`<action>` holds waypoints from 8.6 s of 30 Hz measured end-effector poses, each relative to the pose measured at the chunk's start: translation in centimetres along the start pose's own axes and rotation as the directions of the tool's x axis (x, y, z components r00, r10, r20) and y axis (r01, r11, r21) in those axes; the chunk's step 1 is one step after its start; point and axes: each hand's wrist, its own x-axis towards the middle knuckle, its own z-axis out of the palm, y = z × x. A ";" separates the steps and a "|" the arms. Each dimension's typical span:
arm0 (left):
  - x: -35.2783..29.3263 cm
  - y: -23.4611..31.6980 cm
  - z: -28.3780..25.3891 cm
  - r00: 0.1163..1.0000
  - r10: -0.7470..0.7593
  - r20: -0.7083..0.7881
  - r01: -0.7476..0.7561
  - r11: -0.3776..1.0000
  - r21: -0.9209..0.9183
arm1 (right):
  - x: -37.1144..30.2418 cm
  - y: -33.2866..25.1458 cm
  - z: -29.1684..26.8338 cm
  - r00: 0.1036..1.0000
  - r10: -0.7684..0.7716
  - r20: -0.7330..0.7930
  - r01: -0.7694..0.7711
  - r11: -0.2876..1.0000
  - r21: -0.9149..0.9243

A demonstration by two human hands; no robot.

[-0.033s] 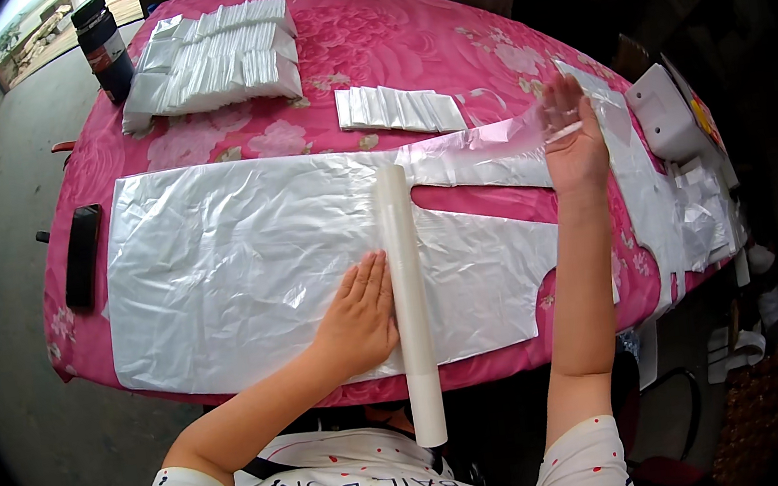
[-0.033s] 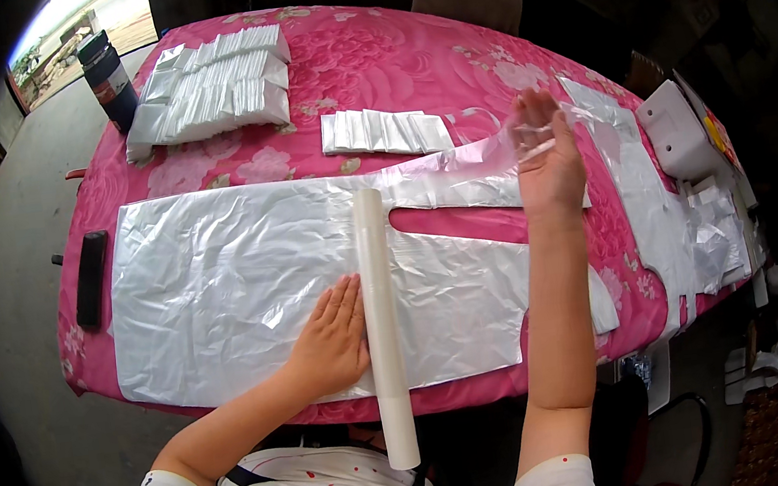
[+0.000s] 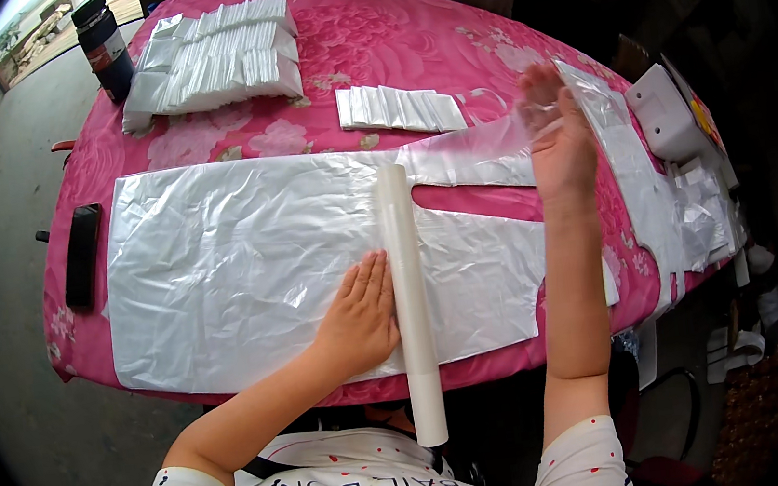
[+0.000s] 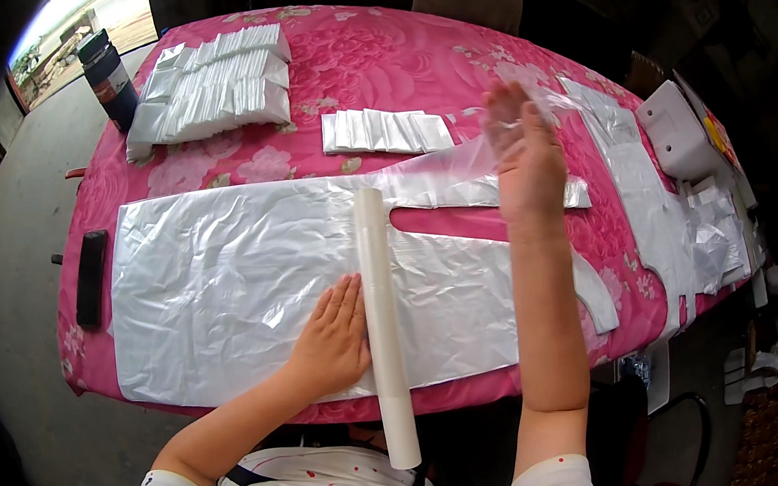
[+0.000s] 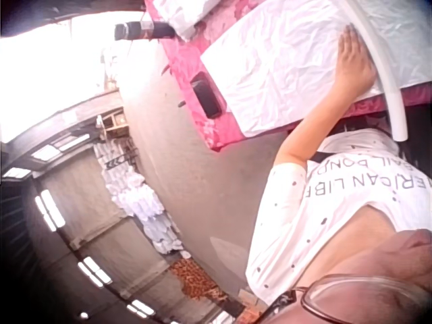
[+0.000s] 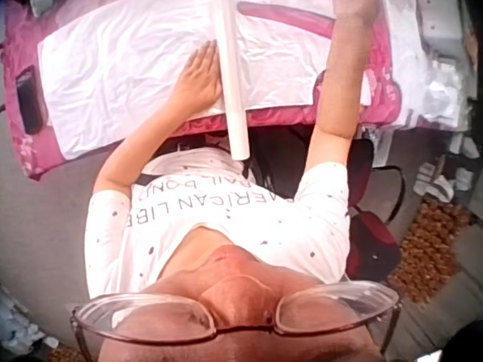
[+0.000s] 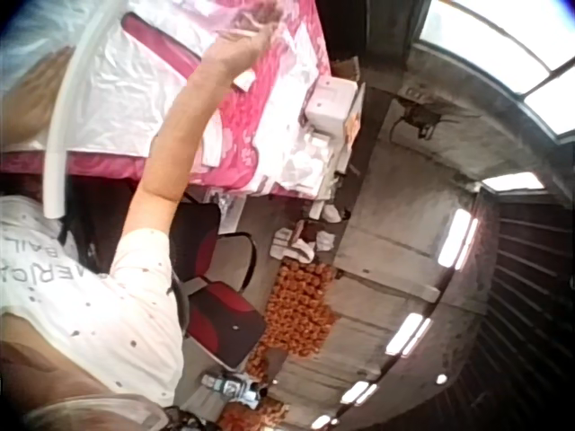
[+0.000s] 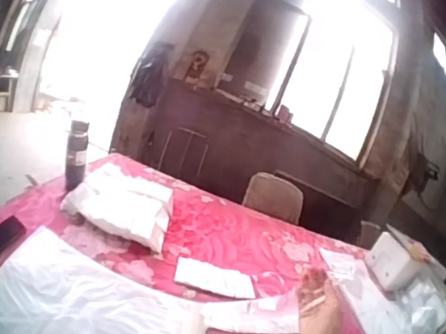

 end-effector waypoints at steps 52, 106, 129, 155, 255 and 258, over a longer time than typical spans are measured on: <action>-13.5 -20.8 -12.1 0.881 -0.453 -0.135 0.471 0.816 0.337 | -19.1 10.7 15.1 0.090 0.223 0.971 0.593 0.771 -0.232; -22.8 -18.3 -20.8 0.755 -0.520 -0.400 0.414 0.850 -0.324 | -17.4 18.3 23.8 0.084 0.228 0.970 0.743 0.635 -0.213; -26.2 -5.6 -15.0 0.843 -0.292 0.452 0.170 -0.652 -0.739 | -20.7 19.4 29.5 0.547 0.677 0.492 -0.820 0.550 0.156; -17.7 -3.5 -10.9 0.661 -0.494 0.565 0.540 -0.210 -0.815 | -22.5 15.8 18.1 0.727 0.628 0.277 -0.650 0.760 -0.018; -10.4 -3.6 -6.8 0.893 0.328 0.308 -0.350 0.937 0.019 | -11.9 9.0 -1.6 0.906 0.023 0.424 0.424 -0.046 -0.904; -10.1 -3.9 -7.0 0.881 0.329 0.341 -0.358 0.934 0.024 | -15.4 8.0 1.9 0.806 0.135 0.577 0.554 0.174 -0.814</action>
